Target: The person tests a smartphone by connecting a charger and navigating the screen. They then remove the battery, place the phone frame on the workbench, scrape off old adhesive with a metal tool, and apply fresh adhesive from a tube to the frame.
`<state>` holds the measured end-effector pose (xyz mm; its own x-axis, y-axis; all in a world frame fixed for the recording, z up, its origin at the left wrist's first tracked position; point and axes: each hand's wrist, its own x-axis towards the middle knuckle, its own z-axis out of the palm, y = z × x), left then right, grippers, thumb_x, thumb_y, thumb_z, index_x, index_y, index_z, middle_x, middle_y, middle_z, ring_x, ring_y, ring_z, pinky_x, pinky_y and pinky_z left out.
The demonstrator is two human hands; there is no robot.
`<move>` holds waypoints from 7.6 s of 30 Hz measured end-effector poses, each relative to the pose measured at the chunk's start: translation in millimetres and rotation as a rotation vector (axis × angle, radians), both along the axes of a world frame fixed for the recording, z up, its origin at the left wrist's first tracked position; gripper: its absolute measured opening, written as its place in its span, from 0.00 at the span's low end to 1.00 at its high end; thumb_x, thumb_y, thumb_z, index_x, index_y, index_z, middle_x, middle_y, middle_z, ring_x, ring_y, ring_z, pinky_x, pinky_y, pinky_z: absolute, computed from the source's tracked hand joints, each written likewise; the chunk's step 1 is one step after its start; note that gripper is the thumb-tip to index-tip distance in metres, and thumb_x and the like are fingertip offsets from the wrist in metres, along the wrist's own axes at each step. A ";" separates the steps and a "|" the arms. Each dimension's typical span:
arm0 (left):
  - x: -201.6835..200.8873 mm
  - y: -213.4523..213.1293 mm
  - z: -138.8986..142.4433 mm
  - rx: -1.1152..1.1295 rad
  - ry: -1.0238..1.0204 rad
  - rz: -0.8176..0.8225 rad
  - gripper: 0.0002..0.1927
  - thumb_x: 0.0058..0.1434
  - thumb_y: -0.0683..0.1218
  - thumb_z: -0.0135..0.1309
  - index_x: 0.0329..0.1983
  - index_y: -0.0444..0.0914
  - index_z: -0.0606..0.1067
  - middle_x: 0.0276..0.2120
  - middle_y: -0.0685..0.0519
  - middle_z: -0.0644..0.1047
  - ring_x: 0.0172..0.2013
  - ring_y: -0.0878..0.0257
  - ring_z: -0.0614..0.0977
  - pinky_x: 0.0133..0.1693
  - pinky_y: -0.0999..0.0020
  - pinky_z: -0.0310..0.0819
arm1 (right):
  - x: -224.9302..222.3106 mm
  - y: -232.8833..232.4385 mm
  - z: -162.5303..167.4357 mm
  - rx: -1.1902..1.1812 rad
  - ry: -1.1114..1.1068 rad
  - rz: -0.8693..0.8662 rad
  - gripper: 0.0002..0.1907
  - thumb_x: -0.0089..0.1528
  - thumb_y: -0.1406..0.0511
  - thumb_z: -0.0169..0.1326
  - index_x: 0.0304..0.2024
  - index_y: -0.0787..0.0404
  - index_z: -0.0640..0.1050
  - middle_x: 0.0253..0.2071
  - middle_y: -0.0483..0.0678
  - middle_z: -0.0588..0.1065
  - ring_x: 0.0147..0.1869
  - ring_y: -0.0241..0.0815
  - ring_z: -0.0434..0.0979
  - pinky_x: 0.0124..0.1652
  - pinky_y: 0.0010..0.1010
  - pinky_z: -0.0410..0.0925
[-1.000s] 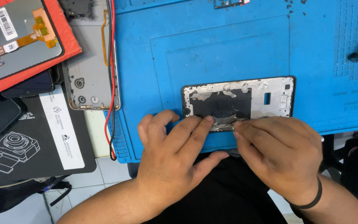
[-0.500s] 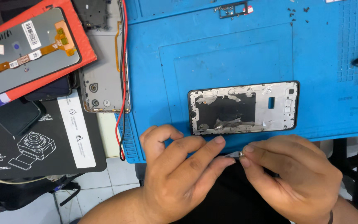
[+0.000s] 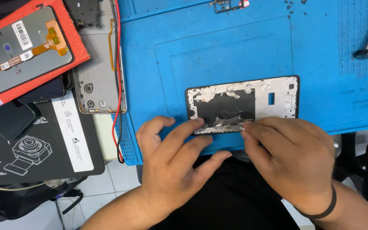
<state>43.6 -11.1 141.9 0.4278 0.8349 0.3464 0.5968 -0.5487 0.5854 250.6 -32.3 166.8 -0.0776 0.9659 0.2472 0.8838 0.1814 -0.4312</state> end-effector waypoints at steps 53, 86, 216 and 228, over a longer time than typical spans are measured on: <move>5.1 -2.9 -14.9 0.051 0.144 -0.022 0.25 0.60 0.59 0.68 0.56 0.46 0.78 0.57 0.54 0.74 0.55 0.49 0.67 0.56 0.49 0.56 | -2.9 -2.5 -11.9 0.064 -0.041 0.046 0.04 0.58 0.67 0.66 0.31 0.60 0.82 0.32 0.43 0.80 0.34 0.41 0.80 0.34 0.31 0.68; 15.2 -12.2 -20.0 0.036 0.100 0.075 0.19 0.60 0.54 0.68 0.51 0.45 0.80 0.57 0.54 0.76 0.57 0.49 0.67 0.58 0.51 0.54 | 3.2 -4.9 -13.1 0.105 -0.055 0.084 0.05 0.57 0.68 0.66 0.33 0.60 0.82 0.33 0.43 0.79 0.35 0.41 0.80 0.33 0.32 0.68; 21.7 -15.4 -27.7 0.088 -0.014 0.226 0.27 0.59 0.50 0.69 0.59 0.40 0.74 0.49 0.56 0.81 0.54 0.54 0.72 0.57 0.56 0.56 | 12.4 20.4 -17.4 0.057 -0.094 0.258 0.13 0.56 0.60 0.67 0.23 0.54 0.77 0.20 0.42 0.65 0.22 0.43 0.70 0.22 0.36 0.60; 20.1 -16.4 -26.8 0.084 -0.007 0.220 0.28 0.60 0.51 0.69 0.60 0.41 0.73 0.48 0.57 0.81 0.54 0.54 0.71 0.57 0.56 0.55 | 13.3 20.7 -19.2 0.054 -0.135 0.285 0.15 0.55 0.59 0.68 0.21 0.54 0.76 0.20 0.42 0.65 0.22 0.42 0.70 0.22 0.36 0.61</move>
